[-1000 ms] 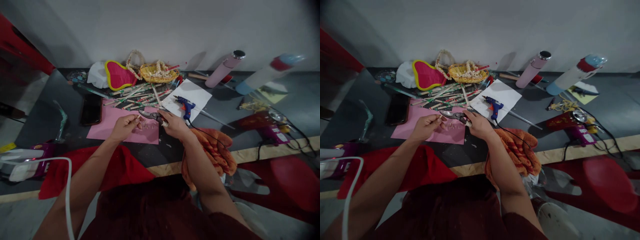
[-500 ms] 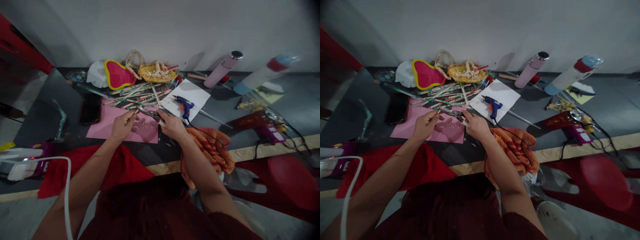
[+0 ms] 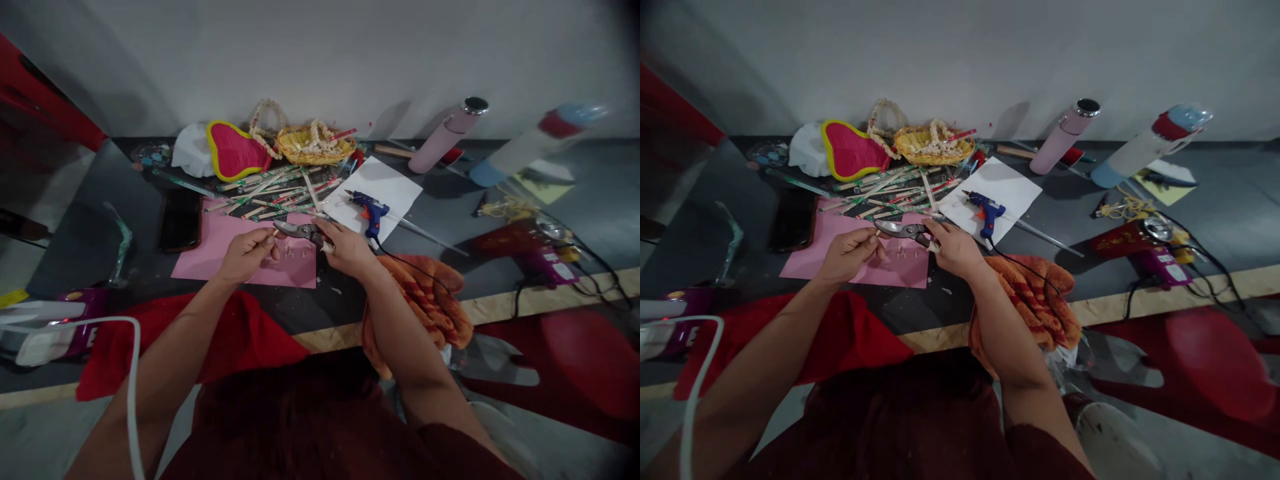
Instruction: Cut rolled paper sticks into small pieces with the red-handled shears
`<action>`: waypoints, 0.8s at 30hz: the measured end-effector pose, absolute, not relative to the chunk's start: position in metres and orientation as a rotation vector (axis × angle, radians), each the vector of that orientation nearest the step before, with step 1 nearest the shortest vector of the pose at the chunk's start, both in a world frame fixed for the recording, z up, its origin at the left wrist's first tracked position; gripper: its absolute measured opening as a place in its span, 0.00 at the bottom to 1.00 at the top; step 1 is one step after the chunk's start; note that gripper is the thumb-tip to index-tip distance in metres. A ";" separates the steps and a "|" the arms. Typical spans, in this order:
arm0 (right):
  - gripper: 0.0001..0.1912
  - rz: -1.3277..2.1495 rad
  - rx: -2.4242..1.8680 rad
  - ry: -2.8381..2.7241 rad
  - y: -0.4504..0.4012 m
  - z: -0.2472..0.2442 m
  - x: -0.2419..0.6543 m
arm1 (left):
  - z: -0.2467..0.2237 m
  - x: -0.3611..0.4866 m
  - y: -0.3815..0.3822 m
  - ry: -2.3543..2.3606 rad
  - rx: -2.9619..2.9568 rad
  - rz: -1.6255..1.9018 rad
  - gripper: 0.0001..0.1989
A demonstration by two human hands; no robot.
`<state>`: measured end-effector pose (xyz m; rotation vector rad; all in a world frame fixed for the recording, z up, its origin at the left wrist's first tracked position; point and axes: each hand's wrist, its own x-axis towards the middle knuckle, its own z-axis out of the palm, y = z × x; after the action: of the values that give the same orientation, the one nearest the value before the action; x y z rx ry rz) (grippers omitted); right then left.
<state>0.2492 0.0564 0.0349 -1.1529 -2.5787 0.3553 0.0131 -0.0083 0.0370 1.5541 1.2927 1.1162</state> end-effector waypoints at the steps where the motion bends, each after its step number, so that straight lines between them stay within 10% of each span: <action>1: 0.30 0.339 -1.188 -2.584 0.055 0.036 0.248 | 0.038 0.013 -0.008 1.296 1.540 1.127 0.14; 24: 0.37 0.315 -1.560 -2.296 0.069 0.024 0.254 | 0.032 0.013 -0.003 1.370 1.444 1.322 0.13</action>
<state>0.2545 0.0692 0.0243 -1.5598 -2.2957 0.3148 0.0132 -0.0028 0.0319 1.4444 1.3697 1.3216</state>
